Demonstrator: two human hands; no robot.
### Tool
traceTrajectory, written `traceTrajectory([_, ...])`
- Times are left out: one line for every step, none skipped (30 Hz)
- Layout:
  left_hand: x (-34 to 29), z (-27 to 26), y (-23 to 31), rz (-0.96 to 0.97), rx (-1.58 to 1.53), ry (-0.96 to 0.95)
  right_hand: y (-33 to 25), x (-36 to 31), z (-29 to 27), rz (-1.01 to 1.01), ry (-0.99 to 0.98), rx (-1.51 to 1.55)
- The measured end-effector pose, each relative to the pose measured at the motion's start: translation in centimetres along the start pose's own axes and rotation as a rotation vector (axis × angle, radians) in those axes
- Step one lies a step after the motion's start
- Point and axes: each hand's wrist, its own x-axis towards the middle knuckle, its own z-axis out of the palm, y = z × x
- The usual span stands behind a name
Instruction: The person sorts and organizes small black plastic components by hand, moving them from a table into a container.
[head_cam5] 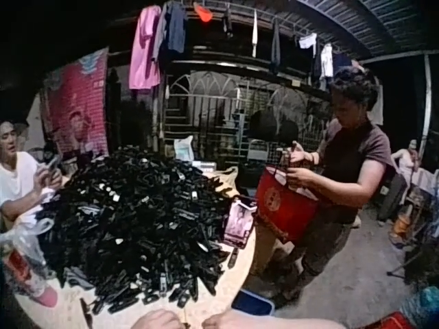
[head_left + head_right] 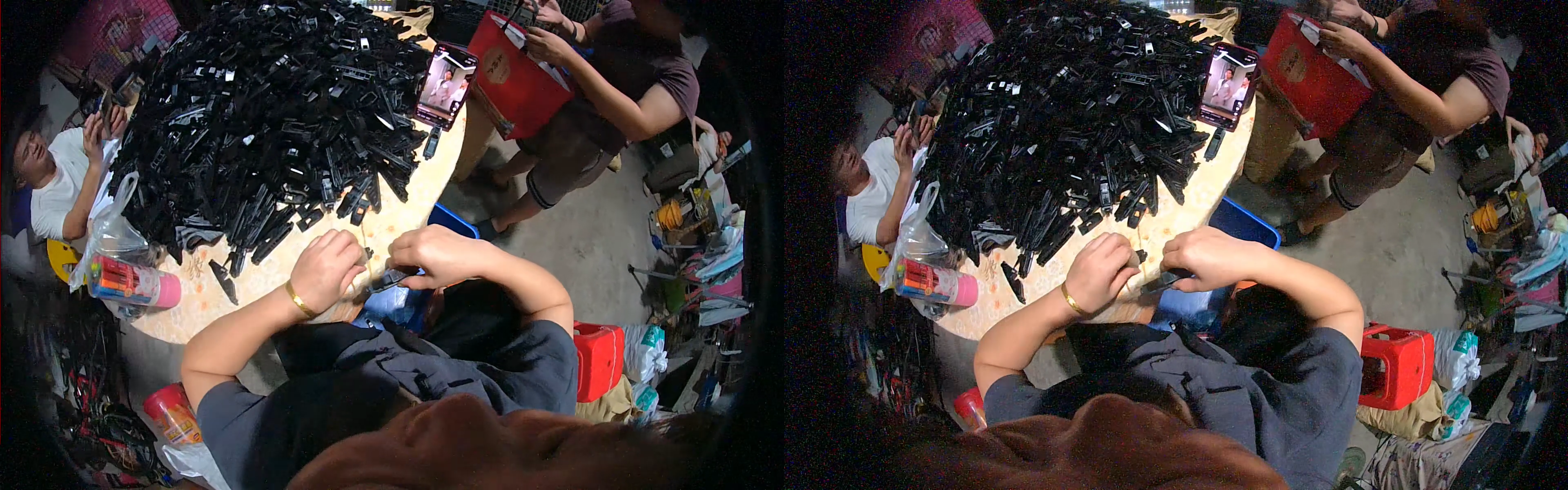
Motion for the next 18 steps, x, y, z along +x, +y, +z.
traceTrajectory([-0.02, -0.08, -0.08, 0.015, -0.012, -0.018, -0.01, -0.14, 0.01, 0.041, -0.05, -0.009])
traceTrajectory([0.07, -0.1, -0.13, 0.011, -0.012, -0.019, 0.0, -0.21, 0.01, 0.081, -0.1, -0.018])
traceTrajectory([0.14, -0.09, -0.13, 0.0, -0.054, -0.005, -0.05, -0.19, 0.01, 0.078, -0.101, -0.014])
traceTrajectory([0.17, -0.09, -0.06, -0.011, -0.095, 0.011, -0.09, -0.16, 0.01, 0.096, -0.124, -0.042])
traceTrajectory([0.16, -0.2, 0.13, -0.015, -0.095, 0.01, -0.09, -0.14, 0.04, 0.113, -0.146, -0.071])
traceTrajectory([0.2, -0.37, 0.4, -0.067, -0.076, 0.043, -0.09, -0.2, 0.08, 0.113, -0.146, -0.07])
traceTrajectory([0.19, -0.46, 0.55, -0.118, -0.056, 0.077, -0.08, -0.27, 0.12, 0.112, -0.135, -0.069])
traceTrajectory([0.04, -0.48, 0.55, -0.118, -0.056, 0.076, -0.07, -0.32, 0.15, 0.112, -0.125, -0.069])
traceTrajectory([-0.16, -0.55, 0.5, -0.192, 0.003, 0.036, -0.09, -0.35, 0.08, 0.112, -0.124, -0.069])
traceTrajectory([-0.3, -0.62, 0.42, -0.265, 0.062, -0.004, -0.12, -0.37, -0.04, 0.139, -0.166, -0.082])
traceTrajectory([-0.38, -0.64, 0.28, -0.264, 0.062, -0.004, -0.13, -0.39, -0.13, 0.166, -0.207, -0.096])
traceTrajectory([-0.39, -0.6, 0.07, -0.25, 0.074, -0.012, -0.04, -0.44, -0.16, 0.168, -0.206, -0.098])
traceTrajectory([-0.37, -0.58, -0.07, -0.237, 0.086, -0.021, 0.12, -0.51, -0.13, 0.149, -0.208, -0.058])
traceTrajectory([-0.32, -0.57, -0.12, -0.234, 0.086, -0.019, 0.22, -0.55, -0.16, 0.131, -0.21, -0.017])
traceTrajectory([-0.29, -0.52, -0.14, -0.217, 0.075, 0.016, 0.26, -0.56, -0.23, 0.133, -0.21, -0.019])
traceTrajectory([-0.26, -0.47, -0.16, -0.201, 0.064, 0.052, 0.31, -0.5, -0.28, 0.118, -0.162, 0.005])
traceTrajectory([-0.26, -0.43, -0.2, -0.199, 0.062, 0.053, 0.38, -0.4, -0.33, 0.103, -0.115, 0.03])
traceTrajectory([-0.19, -0.4, -0.25, -0.176, 0.057, 0.058, 0.51, -0.23, -0.34, 0.105, -0.114, 0.028])
